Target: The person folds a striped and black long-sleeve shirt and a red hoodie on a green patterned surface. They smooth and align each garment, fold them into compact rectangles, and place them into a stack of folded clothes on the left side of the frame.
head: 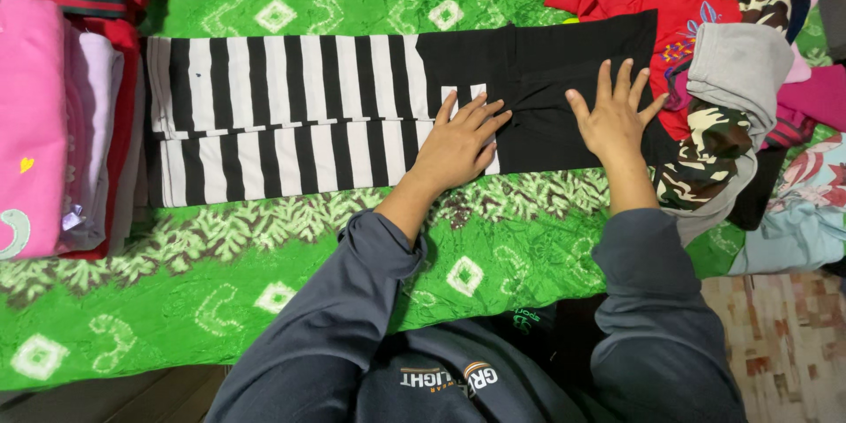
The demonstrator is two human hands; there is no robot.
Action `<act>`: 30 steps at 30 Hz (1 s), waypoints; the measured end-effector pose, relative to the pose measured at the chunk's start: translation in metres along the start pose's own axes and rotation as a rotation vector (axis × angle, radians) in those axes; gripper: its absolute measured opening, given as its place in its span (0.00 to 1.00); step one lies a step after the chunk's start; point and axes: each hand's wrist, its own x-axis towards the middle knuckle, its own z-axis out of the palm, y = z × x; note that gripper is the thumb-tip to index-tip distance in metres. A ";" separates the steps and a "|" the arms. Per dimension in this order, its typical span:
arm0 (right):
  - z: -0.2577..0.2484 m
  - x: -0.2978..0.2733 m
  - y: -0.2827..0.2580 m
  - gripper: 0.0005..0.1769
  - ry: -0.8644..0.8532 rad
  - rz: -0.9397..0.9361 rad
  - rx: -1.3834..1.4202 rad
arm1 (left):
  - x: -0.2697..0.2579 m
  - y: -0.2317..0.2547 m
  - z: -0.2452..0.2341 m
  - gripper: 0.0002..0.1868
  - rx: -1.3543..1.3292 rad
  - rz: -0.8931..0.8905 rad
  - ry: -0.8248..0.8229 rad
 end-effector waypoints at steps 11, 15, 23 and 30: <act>0.021 -0.003 -0.093 0.30 0.038 -0.115 -0.023 | 0.003 0.001 0.001 0.37 -0.053 -0.044 0.036; 0.021 -0.011 -0.117 0.31 0.139 -0.246 0.316 | 0.007 -0.003 0.009 0.37 -0.166 -0.127 0.061; 0.060 -0.025 -0.155 0.32 0.138 -0.319 0.398 | 0.012 -0.017 0.005 0.38 -0.768 -0.326 0.336; 0.050 -0.032 -0.165 0.36 0.184 -0.337 0.250 | 0.012 -0.054 -0.073 0.33 -0.618 -0.246 0.428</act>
